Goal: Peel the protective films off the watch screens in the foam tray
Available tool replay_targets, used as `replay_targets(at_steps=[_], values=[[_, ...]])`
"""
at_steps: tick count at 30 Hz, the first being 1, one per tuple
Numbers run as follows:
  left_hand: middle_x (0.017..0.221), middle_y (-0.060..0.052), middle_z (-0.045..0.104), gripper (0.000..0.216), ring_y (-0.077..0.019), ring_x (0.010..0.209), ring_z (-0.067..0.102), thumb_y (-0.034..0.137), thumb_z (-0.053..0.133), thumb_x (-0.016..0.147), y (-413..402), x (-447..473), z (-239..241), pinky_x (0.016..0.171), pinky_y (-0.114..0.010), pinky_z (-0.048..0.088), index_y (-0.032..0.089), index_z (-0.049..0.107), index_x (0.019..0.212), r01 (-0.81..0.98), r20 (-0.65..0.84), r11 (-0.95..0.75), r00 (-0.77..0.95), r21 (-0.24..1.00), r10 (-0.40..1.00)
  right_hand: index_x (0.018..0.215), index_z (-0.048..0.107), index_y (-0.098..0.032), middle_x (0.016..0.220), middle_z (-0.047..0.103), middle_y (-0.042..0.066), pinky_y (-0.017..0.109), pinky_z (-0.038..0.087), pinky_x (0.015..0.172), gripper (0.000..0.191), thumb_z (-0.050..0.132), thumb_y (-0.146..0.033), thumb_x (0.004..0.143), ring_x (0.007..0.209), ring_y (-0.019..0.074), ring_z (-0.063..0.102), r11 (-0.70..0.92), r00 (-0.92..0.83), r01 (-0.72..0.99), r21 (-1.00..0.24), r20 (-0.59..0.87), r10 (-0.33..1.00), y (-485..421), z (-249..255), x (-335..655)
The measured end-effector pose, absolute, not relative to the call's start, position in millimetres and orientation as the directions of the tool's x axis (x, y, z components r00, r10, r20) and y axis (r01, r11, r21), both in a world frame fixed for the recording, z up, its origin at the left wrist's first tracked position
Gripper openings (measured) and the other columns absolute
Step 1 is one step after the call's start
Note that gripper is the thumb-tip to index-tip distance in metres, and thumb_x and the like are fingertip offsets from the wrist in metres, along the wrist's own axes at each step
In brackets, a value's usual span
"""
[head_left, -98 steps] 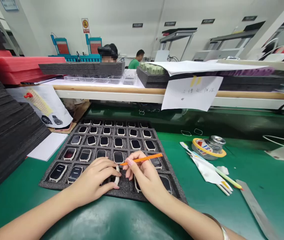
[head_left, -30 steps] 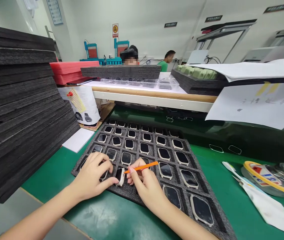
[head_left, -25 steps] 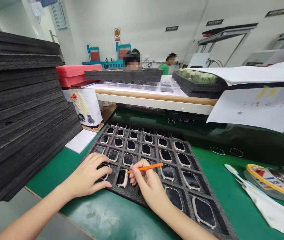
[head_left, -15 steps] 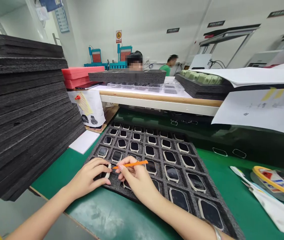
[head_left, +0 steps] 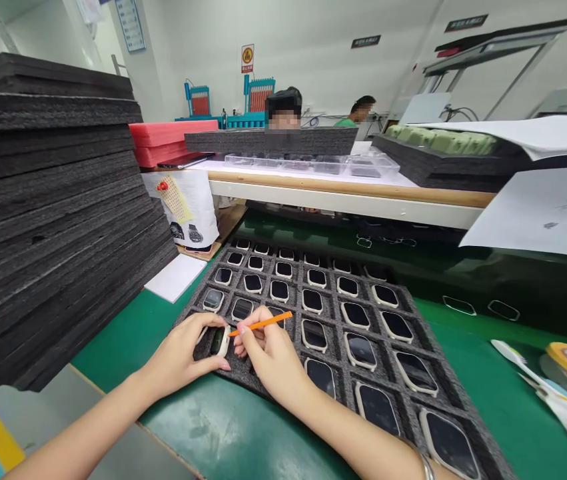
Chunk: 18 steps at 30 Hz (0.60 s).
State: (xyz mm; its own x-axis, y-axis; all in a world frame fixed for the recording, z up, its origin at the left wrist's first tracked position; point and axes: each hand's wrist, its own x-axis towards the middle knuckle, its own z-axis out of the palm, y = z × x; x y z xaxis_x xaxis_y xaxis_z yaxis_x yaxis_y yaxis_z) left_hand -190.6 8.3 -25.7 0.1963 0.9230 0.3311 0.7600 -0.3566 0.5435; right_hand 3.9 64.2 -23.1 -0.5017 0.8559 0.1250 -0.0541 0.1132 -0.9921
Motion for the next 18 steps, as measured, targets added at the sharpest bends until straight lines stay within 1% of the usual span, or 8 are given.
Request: replay_targets(at_steps=[5,7,9,10,12,14,16,18], values=[[0.125,-0.008,0.063,0.051,-0.0250,0.117,0.061,0.045,0.073,0.082,7.7,-189.7,-22.6,0.101,-0.041,0.049,0.024,0.050,0.123,0.755,0.317,-0.363,0.214,0.546,0.924,0.085,0.046,-0.023,0.073,0.061,0.000,0.033,0.053,0.066,0.019,0.049,-0.039,0.094,0.065,0.0172,0.064,0.168,-0.513,-0.024,-0.985,0.157,0.844,63.9,-23.3,4.1],[0.125,-0.008,0.062,0.043,-0.0248,0.118,0.058,0.045,0.062,0.090,7.1,-190.5,-17.3,0.101,-0.041,0.048,0.023,0.049,0.125,0.768,0.348,-0.372,0.207,0.521,0.914,0.084,0.046,-0.023,0.073,0.060,0.000,0.033,0.052,0.065,0.018,0.049,-0.038,0.094,0.065,0.0171,0.063,0.185,-0.511,-0.017,-0.983,0.168,0.843,63.2,-23.7,4.5],[0.121,-0.009,0.062,0.030,-0.0256,0.115,0.057,0.038,0.049,0.097,5.5,-191.2,-10.0,0.100,-0.044,0.047,0.021,0.052,0.122,0.839,0.371,-0.299,0.127,0.455,0.920,0.082,0.046,-0.023,0.070,0.059,0.000,0.031,0.051,0.063,0.019,0.050,-0.037,0.094,0.063,0.0166,0.062,0.195,-0.502,-0.017,-0.981,0.177,0.847,62.7,-23.8,4.9],[0.117,-0.009,0.063,0.026,-0.0268,0.111,0.058,0.035,0.046,0.097,4.3,-191.1,-5.8,0.098,-0.046,0.047,0.020,0.055,0.117,0.886,0.364,-0.228,0.073,0.404,0.928,0.082,0.045,-0.023,0.069,0.059,-0.001,0.031,0.051,0.061,0.019,0.050,-0.037,0.094,0.061,0.0162,0.061,0.195,-0.491,-0.020,-0.981,0.180,0.853,62.5,-23.5,5.1],[0.108,-0.009,0.066,0.023,-0.0294,0.102,0.060,0.035,0.051,0.093,1.8,-189.9,3.0,0.090,-0.047,0.049,0.020,0.061,0.108,0.955,0.311,-0.080,-0.013,0.285,0.950,0.084,0.046,-0.023,0.071,0.060,-0.001,0.029,0.051,0.060,0.018,0.049,-0.038,0.094,0.061,0.0155,0.061,0.193,-0.461,-0.035,-0.981,0.187,0.867,62.2,-21.9,5.2],[0.099,-0.009,0.069,0.025,-0.0314,0.096,0.062,0.037,0.059,0.089,-0.2,-187.0,11.8,0.081,-0.045,0.050,0.020,0.065,0.107,0.984,0.228,0.019,-0.060,0.178,0.972,0.086,0.050,-0.022,0.076,0.062,0.001,0.029,0.051,0.062,0.017,0.051,-0.038,0.093,0.063,0.0151,0.062,0.194,-0.442,-0.051,-0.980,0.196,0.875,61.8,-19.1,4.0],[0.091,-0.009,0.071,0.028,-0.0317,0.092,0.064,0.034,0.061,0.088,-0.5,-183.7,19.4,0.074,-0.041,0.051,0.020,0.066,0.111,0.990,0.170,0.082,-0.102,0.116,0.980,0.088,0.057,-0.020,0.079,0.065,0.002,0.029,0.053,0.064,0.017,0.056,-0.037,0.090,0.065,0.0152,0.064,0.191,-0.453,-0.062,-0.980,0.198,0.869,60.9,-16.0,0.6],[0.088,-0.009,0.071,0.033,-0.0311,0.089,0.066,0.030,0.061,0.086,1.0,-181.7,24.7,0.069,-0.038,0.051,0.020,0.066,0.117,0.987,0.141,0.115,-0.130,0.108,0.981,0.091,0.064,-0.019,0.080,0.069,0.004,0.029,0.055,0.065,0.017,0.058,-0.035,0.087,0.067,0.0159,0.067,0.171,-0.488,-0.072,-0.983,0.184,0.853,59.4,-13.8,-5.2]])
